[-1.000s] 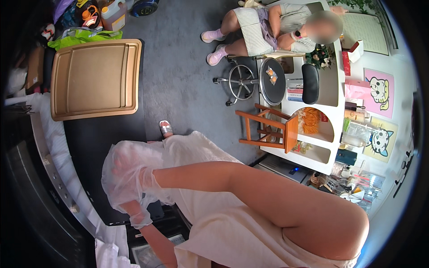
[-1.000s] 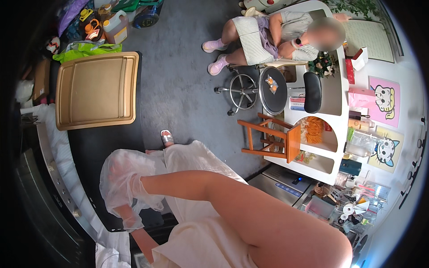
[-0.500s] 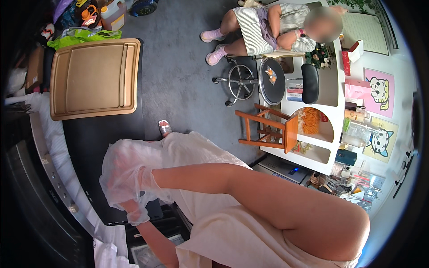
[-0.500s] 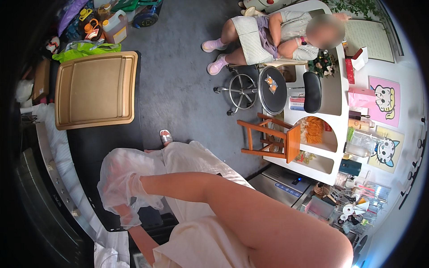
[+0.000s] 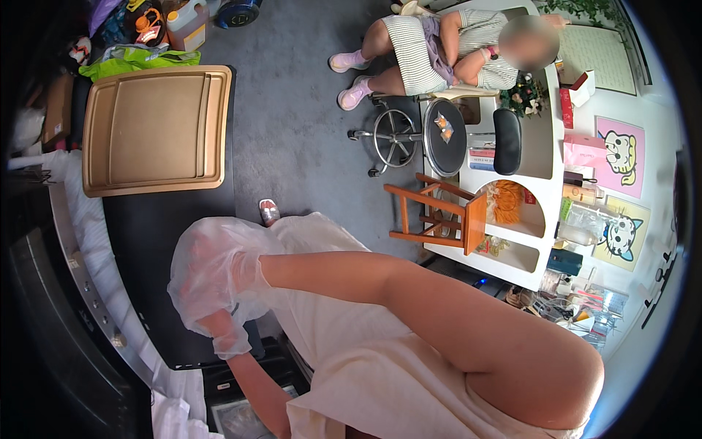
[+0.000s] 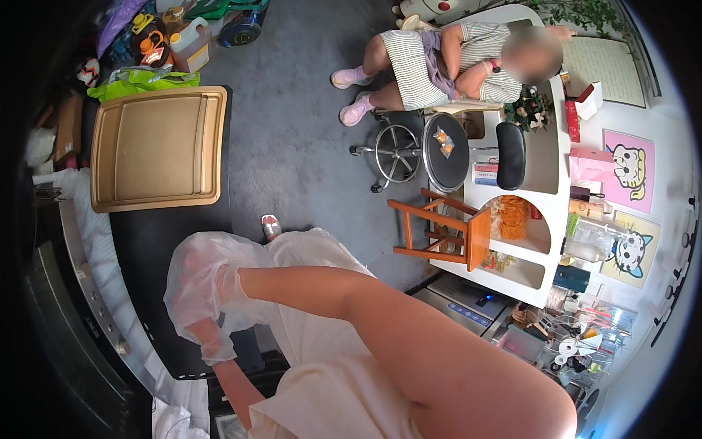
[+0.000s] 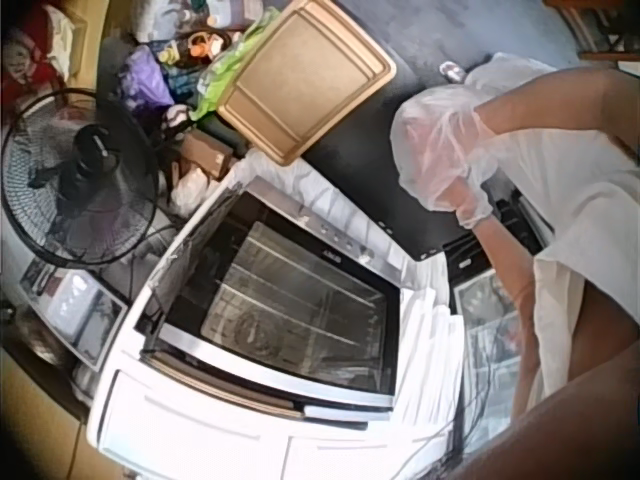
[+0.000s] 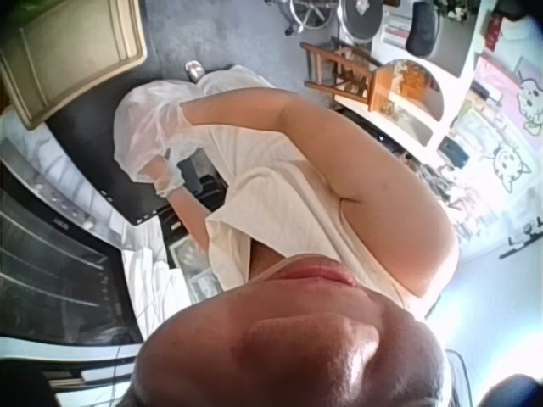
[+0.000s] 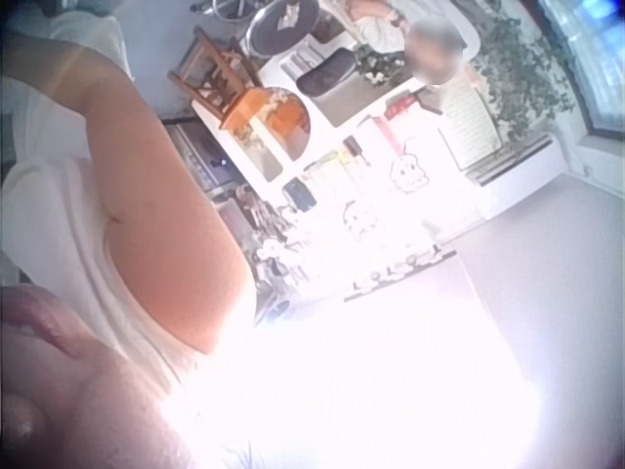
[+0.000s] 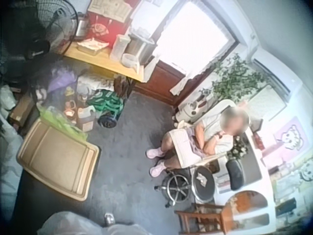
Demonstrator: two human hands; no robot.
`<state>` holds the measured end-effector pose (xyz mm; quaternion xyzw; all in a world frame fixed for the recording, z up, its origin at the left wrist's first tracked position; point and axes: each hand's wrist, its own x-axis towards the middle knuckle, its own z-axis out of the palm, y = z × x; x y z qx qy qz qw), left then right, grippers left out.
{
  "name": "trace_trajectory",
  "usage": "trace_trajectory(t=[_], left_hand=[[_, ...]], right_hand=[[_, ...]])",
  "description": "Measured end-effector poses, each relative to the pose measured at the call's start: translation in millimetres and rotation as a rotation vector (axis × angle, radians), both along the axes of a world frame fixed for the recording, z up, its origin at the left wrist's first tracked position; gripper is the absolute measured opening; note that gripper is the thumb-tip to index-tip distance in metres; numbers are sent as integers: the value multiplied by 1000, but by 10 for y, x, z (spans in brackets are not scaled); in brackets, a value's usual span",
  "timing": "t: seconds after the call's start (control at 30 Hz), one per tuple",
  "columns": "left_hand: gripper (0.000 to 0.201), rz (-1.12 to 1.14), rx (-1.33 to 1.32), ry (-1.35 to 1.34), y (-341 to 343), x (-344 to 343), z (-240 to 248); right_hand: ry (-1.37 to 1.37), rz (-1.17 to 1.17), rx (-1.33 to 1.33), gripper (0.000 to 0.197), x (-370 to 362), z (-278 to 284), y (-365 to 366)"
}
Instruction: The person removes ice cubes from a plastic tray into a plastic bag by hand and places the emptied tray on a kitchen counter.
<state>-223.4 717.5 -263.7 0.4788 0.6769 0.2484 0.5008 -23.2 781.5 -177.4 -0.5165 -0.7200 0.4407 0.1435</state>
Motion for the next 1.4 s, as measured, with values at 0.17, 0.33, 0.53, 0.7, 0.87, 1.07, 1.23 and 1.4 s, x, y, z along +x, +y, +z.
trace_trajectory(t=[0.17, 0.33, 0.53, 0.7, 0.87, 1.07, 1.23, 1.4], left_hand=[[23, 27, -20, 23, 7, -124, 66], [23, 24, -27, 34, 68, -177, 127], [23, 26, -30, 37, 70, -179, 177], [23, 62, -33, 38, -1, -202, 190], [23, 51, -36, 37, 37, -232, 196], [23, 80, -38, 65, -29, -301, 262], [23, 127, -45, 214, -238, -322, 410], [26, -109, 27, 155, -39, 391, 980]], right_hand=[[-8, -2, -2, 35, 11, 8, 10], [-10, -23, -9, 33, -14, 39, 9], [-18, -25, -9, 30, -38, 33, 6], [-39, 8, -10, 28, -41, -6, 19], [-60, -5, -12, 25, -70, 13, -7], [-106, 2, -2, 22, -77, -31, -8], [-323, 91, 3, 20, -106, -135, -121], [-160, 48, 73, 44, 159, -525, -149]])
